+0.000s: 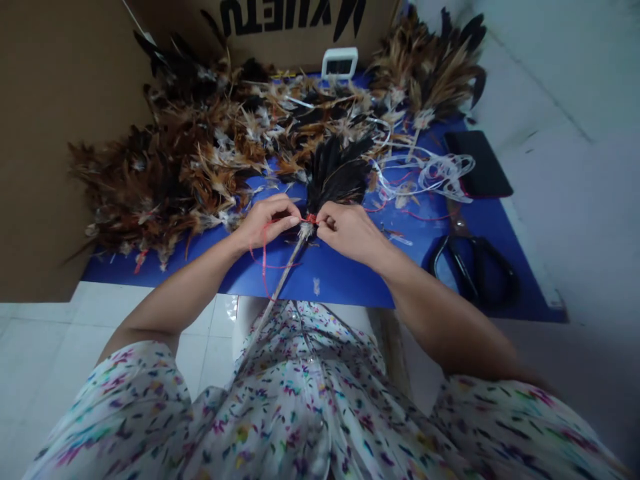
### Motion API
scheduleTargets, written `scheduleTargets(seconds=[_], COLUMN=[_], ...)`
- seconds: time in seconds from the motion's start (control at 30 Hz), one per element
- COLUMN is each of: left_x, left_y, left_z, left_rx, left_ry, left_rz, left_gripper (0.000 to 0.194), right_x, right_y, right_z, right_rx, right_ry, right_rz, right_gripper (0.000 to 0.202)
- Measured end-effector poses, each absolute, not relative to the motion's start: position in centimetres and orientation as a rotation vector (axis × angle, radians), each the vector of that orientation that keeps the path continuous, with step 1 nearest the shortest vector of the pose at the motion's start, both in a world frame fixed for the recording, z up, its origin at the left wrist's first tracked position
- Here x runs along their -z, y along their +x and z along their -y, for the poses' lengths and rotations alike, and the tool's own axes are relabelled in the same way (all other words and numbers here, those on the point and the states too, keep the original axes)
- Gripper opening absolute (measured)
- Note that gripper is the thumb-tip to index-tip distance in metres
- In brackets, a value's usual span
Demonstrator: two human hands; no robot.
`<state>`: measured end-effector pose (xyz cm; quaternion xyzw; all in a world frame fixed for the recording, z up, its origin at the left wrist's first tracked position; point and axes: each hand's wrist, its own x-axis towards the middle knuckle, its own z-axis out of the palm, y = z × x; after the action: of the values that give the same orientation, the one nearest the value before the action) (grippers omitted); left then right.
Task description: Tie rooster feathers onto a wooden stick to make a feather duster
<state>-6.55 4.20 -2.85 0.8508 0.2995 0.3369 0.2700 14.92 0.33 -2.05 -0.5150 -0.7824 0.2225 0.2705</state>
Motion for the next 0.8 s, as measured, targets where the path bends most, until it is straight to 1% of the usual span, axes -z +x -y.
scheduleTargets(seconds=[0.07, 0.17, 0.3, 0.43, 0.67, 0.8], left_x=[2.7, 2.9, 3.3, 3.5, 2.9, 3.1], left_y=[-6.5, -6.2, -5.8, -5.6, -5.0, -4.7], left_z=[-4.1, -3.8, -3.4, -3.3, -3.0, -3.0], left_rx=[-0.895, -0.884, -0.872, -0.857, -0.907, -0.910], left_ry=[2.087, 1.795, 1.569, 1.492, 1.550, 1.564], left_rz=[-0.779, -0.673, -0.595, -0.552, -0.683, -0.724], left_gripper=[0.033, 0.031, 0.028, 0.030, 0.033, 0.036], right_x=[1.9, 1.8, 1.6, 1.1, 1.1, 1.3], right_y=[14.8, 14.7, 14.7, 14.7, 14.6, 14.4], right_z=[-0.3, -0.3, -0.3, -0.3, -0.3, -0.2], right_rx=[-0.622, -0.655, -0.679, -0.776, -1.162, -1.305], right_ry=[-1.403, -1.421, -1.438, -1.445, -1.383, -1.387], right_rz=[2.087, 2.086, 2.090, 2.047, 1.880, 1.767], right_gripper=[0.010, 0.011, 0.009, 0.008, 0.008, 0.006])
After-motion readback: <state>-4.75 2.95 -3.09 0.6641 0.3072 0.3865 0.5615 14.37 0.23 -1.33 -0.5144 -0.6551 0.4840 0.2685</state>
